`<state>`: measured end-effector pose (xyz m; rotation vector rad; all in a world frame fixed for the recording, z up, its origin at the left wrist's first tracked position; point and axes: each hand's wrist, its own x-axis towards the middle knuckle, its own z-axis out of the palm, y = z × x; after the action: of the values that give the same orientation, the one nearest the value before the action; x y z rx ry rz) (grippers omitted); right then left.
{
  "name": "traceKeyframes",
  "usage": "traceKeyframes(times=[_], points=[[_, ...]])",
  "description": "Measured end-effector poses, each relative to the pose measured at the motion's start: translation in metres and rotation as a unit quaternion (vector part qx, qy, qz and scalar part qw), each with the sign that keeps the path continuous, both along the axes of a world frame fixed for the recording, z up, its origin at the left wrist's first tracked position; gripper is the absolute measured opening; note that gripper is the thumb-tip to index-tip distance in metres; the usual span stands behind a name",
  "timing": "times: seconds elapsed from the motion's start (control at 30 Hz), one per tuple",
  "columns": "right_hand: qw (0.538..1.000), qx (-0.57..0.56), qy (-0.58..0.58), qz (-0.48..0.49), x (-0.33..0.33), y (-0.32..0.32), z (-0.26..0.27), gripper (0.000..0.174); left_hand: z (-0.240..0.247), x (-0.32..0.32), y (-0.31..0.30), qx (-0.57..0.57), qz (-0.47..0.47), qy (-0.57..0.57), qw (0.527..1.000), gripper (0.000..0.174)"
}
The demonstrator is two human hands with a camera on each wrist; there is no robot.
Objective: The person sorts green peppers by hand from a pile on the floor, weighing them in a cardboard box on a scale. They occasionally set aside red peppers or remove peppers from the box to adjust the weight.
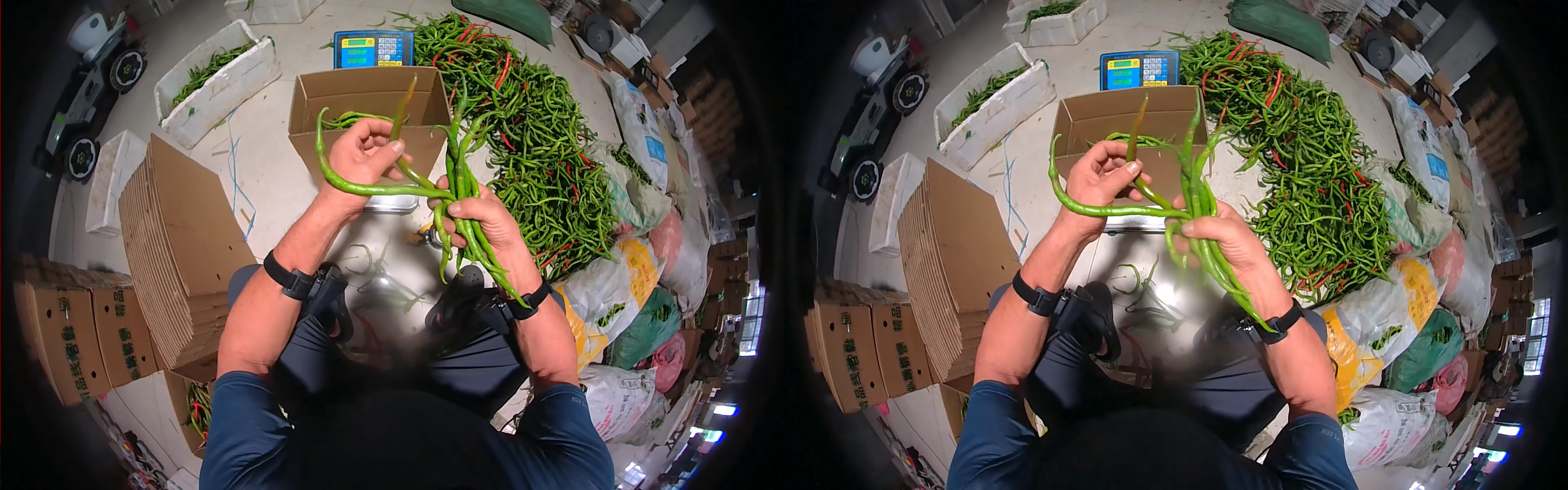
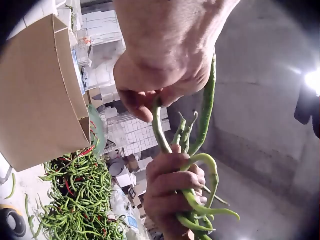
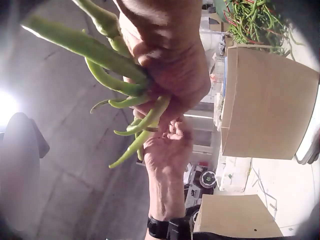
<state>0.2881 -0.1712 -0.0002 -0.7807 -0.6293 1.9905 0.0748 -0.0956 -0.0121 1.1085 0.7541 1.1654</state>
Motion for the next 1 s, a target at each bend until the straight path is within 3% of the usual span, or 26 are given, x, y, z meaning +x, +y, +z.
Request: traceKeyframes(times=[0.27,0.43,0.5,0.57,0.7,0.8,0.83,0.9,0.93,1.0], points=[[0.998,-0.026,-0.045,-0.034,-0.006,0.003,-0.005,0.030,0.007,0.004,-0.006,-0.019,0.079,0.045,0.996,0.025],[0.998,-0.027,-0.053,-0.003,-0.002,0.003,-0.007,0.023,0.000,-0.001,-0.002,-0.051,0.109,0.056,0.991,0.023],[0.998,-0.028,-0.048,0.015,-0.003,0.000,-0.003,0.018,-0.010,-0.005,0.005,0.055,0.163,0.089,0.981,0.022],[0.999,0.000,-0.035,0.003,-0.007,-0.007,0.007,0.016,-0.006,-0.013,0.006,0.071,0.170,0.101,0.978,0.021],[0.999,0.040,0.003,-0.011,0.001,-0.005,0.004,0.015,-0.012,-0.026,0.009,0.120,0.100,0.206,0.966,0.023],[0.998,0.051,0.020,-0.024,0.006,-0.005,0.005,0.015,-0.025,-0.035,0.010,0.154,0.040,0.373,0.914,0.019],[0.998,0.045,0.040,-0.027,0.008,-0.004,0.004,0.015,-0.029,-0.042,0.010,0.157,0.037,0.373,0.914,0.019],[0.997,0.056,0.054,-0.022,0.012,-0.003,0.003,0.016,-0.033,-0.054,0.007,0.298,0.004,0.576,0.761,0.021],[0.996,0.052,0.061,-0.031,0.012,-0.003,0.005,0.016,-0.025,-0.058,0.001,0.226,-0.019,0.596,0.771,0.023],[0.995,0.061,0.063,-0.042,0.017,-0.001,0.002,0.018,-0.018,-0.079,0.000,0.226,0.040,0.601,0.766,0.023]])
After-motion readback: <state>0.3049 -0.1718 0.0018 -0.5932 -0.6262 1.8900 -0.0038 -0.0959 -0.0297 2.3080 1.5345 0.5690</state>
